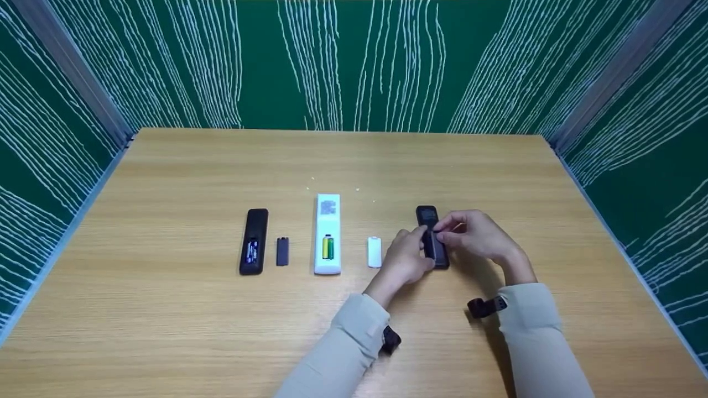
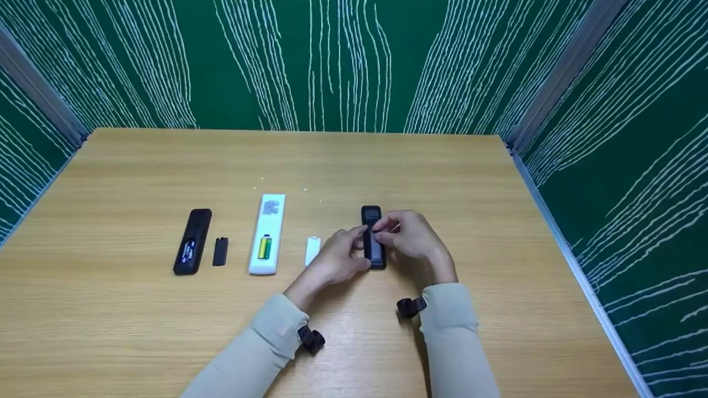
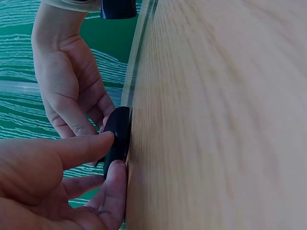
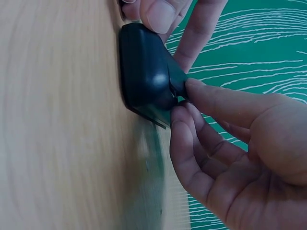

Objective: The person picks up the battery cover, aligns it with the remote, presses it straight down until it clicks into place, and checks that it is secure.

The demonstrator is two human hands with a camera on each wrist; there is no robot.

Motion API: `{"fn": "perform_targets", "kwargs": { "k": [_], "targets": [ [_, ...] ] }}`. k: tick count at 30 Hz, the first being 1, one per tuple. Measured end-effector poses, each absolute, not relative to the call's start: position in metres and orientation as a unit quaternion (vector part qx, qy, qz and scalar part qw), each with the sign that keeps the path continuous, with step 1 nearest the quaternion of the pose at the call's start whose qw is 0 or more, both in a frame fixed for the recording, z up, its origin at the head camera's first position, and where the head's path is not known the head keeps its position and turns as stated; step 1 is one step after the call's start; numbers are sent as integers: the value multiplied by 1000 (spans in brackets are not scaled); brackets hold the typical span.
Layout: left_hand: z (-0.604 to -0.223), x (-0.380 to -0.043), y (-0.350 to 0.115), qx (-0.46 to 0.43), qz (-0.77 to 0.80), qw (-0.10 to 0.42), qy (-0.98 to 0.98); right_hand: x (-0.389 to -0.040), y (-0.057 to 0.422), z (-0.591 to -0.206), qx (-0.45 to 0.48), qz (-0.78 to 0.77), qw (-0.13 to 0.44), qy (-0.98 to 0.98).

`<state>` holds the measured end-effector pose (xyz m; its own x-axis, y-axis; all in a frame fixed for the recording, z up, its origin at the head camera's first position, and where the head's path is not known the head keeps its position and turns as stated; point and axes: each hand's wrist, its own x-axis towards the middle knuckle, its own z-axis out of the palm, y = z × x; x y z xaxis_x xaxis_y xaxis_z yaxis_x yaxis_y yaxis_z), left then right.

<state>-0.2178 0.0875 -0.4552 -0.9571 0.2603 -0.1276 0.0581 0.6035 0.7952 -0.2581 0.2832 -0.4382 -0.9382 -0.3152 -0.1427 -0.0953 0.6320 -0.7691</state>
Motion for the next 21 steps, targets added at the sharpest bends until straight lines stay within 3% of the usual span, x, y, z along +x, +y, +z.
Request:
{"fn": "perform_targets", "kwargs": {
  "k": [21],
  "targets": [
    [-455, -218, 86, 89, 433, 116, 889, -258, 281, -440, -112, -384, 117, 909]
  ]
}}
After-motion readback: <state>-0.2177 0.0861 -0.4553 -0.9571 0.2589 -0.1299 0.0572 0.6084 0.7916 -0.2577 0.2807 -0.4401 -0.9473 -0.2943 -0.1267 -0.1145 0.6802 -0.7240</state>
